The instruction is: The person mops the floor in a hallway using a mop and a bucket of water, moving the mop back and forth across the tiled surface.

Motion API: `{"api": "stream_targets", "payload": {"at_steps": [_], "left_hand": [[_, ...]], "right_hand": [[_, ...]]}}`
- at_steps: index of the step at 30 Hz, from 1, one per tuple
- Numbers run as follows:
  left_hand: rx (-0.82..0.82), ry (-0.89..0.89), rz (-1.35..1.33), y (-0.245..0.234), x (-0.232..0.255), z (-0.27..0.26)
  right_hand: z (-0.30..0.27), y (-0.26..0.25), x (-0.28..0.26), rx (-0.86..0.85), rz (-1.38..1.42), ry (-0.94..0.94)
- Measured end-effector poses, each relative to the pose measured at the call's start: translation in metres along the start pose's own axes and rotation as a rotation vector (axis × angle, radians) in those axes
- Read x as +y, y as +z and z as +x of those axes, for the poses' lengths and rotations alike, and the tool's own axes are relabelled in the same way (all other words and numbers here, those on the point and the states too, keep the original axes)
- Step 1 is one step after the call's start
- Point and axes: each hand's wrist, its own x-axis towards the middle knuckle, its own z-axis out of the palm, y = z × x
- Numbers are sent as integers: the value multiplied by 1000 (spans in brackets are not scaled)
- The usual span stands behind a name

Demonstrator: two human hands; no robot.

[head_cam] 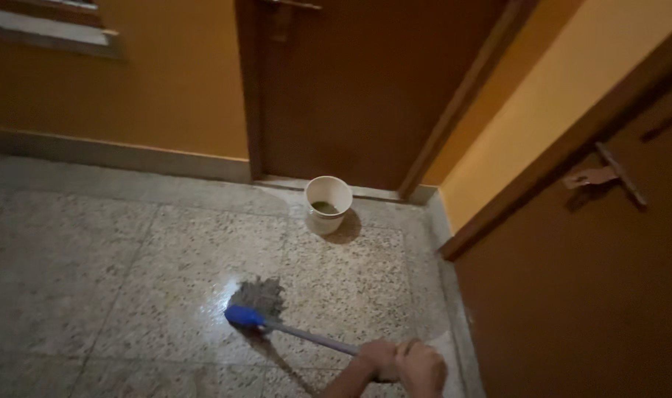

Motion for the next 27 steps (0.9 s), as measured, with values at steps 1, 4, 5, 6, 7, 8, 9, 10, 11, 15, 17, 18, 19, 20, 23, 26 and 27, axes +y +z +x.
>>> {"api": "stream_targets", "payload": {"at_steps": [1, 4, 5, 6, 7, 8, 9, 10, 11, 15, 17, 18, 19, 20, 23, 26, 27], "left_hand": [[-7, -16, 29, -3, -14, -13], [90, -81, 125, -7, -63, -52], [142, -84, 112, -14, -83, -65], [192, -139, 107, -18, -100, -77], [243, -196, 108, -24, -116, -88], [331, -201, 65, -29, -131, -101], [417, -201, 21, -36, -144, -114], [504, -201, -22, -44, -155, -127], [581, -215, 14, -52, -166, -141], [822, -296, 99, -77, -195, -193], [828, -335, 67, -84, -203, -204], [790, -350, 26, -88, -207, -205], [752, -361, -13, -92, -210, -202], [799, -354, 19, -94, -210, -196], [894, -395, 46, -102, -199, -177], [939, -518, -84, -107, -177, -165], [978, -536, -119, -116, -175, -165]], "right_hand": [[-8, 9, -17, 29, 20, -55], [-30, 17, -66, 101, 133, -298], [-37, 15, -85, 121, 182, -392], [-41, 10, -103, 48, 203, -424], [-43, 6, -122, -21, 228, -456], [-47, 2, -140, -91, 252, -487], [-51, -2, -158, -71, 283, -577], [-54, -6, -176, -51, 315, -667], [-56, -8, -191, -29, 346, -757], [-55, -5, -237, -176, 304, -971], [-45, 3, -253, -160, 332, -1103], [-40, 8, -257, -141, 289, -1120], [-34, 12, -260, -118, 248, -1135], [-29, 14, -262, -95, 206, -1150], [-15, 9, -264, -181, 22, -1032], [-1, -8, -272, -145, -28, -1030], [6, -18, -280, -138, 6, -1012]]}}
